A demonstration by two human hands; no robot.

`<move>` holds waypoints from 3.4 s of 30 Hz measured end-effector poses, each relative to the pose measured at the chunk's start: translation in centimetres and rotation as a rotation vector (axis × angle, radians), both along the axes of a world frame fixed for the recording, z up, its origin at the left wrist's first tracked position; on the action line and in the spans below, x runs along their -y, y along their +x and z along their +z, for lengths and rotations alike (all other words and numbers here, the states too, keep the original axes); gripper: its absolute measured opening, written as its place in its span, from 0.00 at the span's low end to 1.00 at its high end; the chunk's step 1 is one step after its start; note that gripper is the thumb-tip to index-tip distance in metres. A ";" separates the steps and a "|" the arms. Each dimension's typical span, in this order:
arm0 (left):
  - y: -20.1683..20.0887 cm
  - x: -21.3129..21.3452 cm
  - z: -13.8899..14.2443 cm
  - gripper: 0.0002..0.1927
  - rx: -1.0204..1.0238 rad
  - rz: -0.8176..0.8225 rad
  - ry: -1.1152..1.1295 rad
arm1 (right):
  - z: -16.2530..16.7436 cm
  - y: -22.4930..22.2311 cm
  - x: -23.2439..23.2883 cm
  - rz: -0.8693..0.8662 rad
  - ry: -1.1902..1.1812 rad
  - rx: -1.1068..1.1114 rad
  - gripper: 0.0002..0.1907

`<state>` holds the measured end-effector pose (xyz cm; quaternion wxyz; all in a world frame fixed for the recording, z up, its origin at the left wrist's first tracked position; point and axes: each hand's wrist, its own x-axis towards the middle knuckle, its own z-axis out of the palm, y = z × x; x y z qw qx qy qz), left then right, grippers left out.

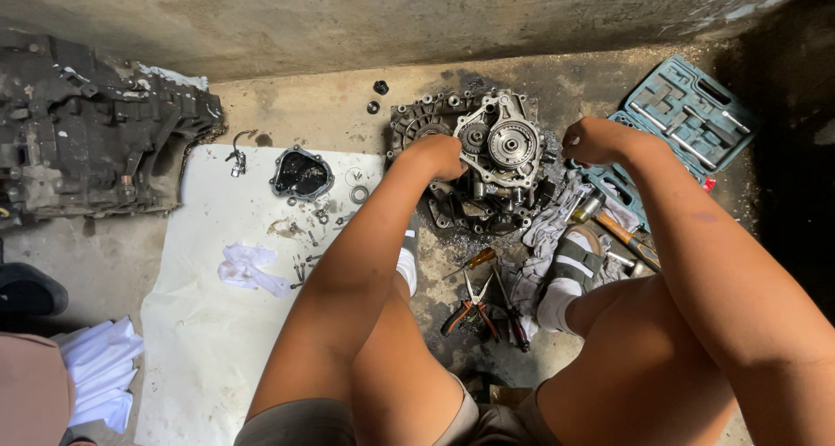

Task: The person sits on the floor and works on a disassembled engine, using a screwdriver to adjust internal components. They repeatedly lift and reposition the engine casing and manipulate gears and shafts with both hands.

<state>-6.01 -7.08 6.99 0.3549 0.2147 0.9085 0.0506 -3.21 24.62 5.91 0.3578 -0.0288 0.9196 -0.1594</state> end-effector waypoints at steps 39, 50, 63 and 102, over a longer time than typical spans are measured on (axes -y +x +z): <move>-1.9 3.7 0.7 0.27 0.033 0.140 0.067 | -0.7 -0.7 -0.5 -0.020 -0.007 0.017 0.19; -1.1 3.2 1.1 0.23 0.019 0.118 0.092 | -1.7 -0.6 -0.5 0.009 0.006 0.000 0.17; -1.3 1.6 -0.1 0.17 -0.003 0.074 0.080 | -1.4 -0.1 -2.6 -0.031 -0.026 -0.007 0.18; -0.8 -1.3 0.4 0.18 0.007 0.076 0.196 | -2.5 -1.6 1.2 0.106 -0.036 -0.283 0.17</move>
